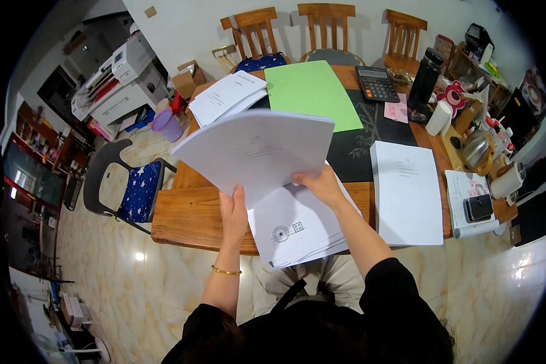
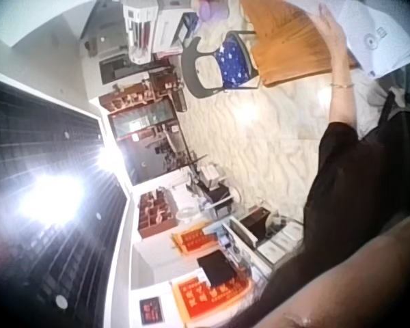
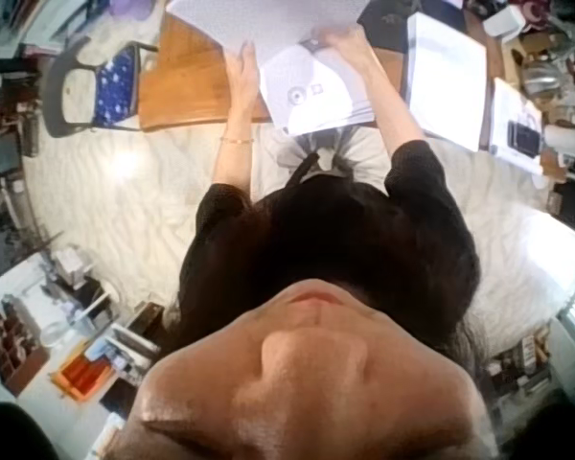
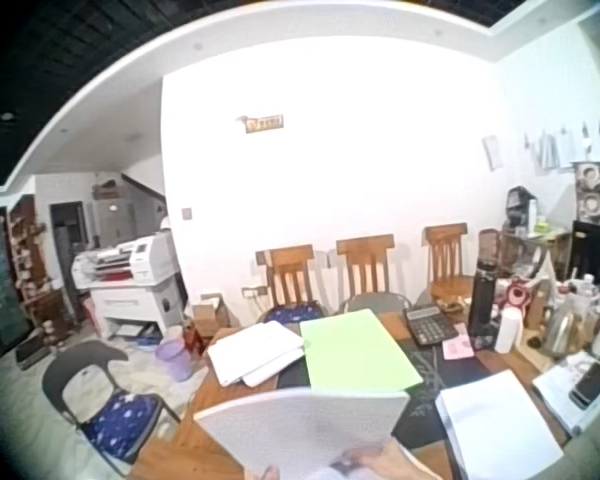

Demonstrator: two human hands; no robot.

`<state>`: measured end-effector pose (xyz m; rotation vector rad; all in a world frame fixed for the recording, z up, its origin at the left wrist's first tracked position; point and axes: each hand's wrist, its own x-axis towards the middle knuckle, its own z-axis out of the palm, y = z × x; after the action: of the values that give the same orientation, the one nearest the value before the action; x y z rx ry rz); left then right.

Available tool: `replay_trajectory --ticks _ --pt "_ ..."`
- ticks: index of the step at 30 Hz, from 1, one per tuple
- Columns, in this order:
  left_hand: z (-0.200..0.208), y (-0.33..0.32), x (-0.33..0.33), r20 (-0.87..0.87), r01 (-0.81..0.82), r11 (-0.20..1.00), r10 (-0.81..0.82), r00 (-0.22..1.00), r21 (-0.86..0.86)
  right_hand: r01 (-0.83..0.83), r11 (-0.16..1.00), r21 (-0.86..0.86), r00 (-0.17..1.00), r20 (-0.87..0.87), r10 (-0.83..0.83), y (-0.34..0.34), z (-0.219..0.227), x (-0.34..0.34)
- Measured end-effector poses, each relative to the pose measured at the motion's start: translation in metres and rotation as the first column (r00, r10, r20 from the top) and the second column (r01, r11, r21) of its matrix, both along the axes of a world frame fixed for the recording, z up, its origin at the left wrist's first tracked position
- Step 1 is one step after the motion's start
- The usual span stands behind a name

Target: The person sits at a wooden table and organizes printed sheets of paper. They pick up stacks, flip through pages, and separate them into smaller piles, then recombine and align the stacks.

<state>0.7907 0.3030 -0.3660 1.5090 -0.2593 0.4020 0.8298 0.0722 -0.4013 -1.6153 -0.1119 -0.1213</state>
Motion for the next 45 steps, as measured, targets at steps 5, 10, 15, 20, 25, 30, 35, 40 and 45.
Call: replay_trajectory --ticks 5,10,15,20,25,30,35,40,45 --pt "-0.017 0.008 -0.013 -0.145 0.025 1.000 -0.025 0.989 -0.003 -0.096 0.990 0.104 0.985 -0.133 0.109 0.000 0.017 -0.004" --pt "-0.099 0.011 -0.005 -0.097 -0.093 0.953 0.126 0.987 0.289 -0.080 0.996 -0.028 0.986 -0.151 0.075 -0.001 -0.024 -0.003" --pt "-0.044 0.020 -0.026 -0.429 0.057 0.994 -0.093 0.899 -0.095 -0.132 0.991 0.019 0.982 -0.137 0.133 -0.006 0.011 -0.017" --pt "-0.060 0.030 -0.061 -0.650 -0.019 0.893 -0.313 0.692 -0.450 0.056 0.882 0.467 0.943 -0.315 0.107 0.019 0.008 -0.072" --pt "-0.089 0.040 -0.092 -0.708 -0.061 0.836 -0.420 0.567 -0.545 0.091 0.872 0.481 0.958 -0.280 0.055 0.048 0.000 -0.103" --pt "-0.096 0.054 -0.101 -0.661 -0.029 0.790 -0.492 0.566 -0.613 0.023 0.965 0.261 0.993 -0.115 0.007 0.060 0.003 -0.103" --pt "-0.102 0.051 -0.101 -0.627 -0.053 0.760 -0.492 0.604 -0.648 0.048 0.998 -0.040 0.999 -0.023 -0.049 0.073 0.031 -0.115" --pt "-0.100 0.050 -0.104 -0.621 -0.060 0.756 -0.487 0.615 -0.652 0.136 0.983 -0.122 0.990 -0.008 -0.138 0.075 0.035 -0.103" --pt "-0.099 0.049 -0.104 -0.621 -0.070 0.751 -0.486 0.614 -0.657 0.150 0.985 -0.082 0.988 0.040 -0.147 0.073 0.038 -0.096"
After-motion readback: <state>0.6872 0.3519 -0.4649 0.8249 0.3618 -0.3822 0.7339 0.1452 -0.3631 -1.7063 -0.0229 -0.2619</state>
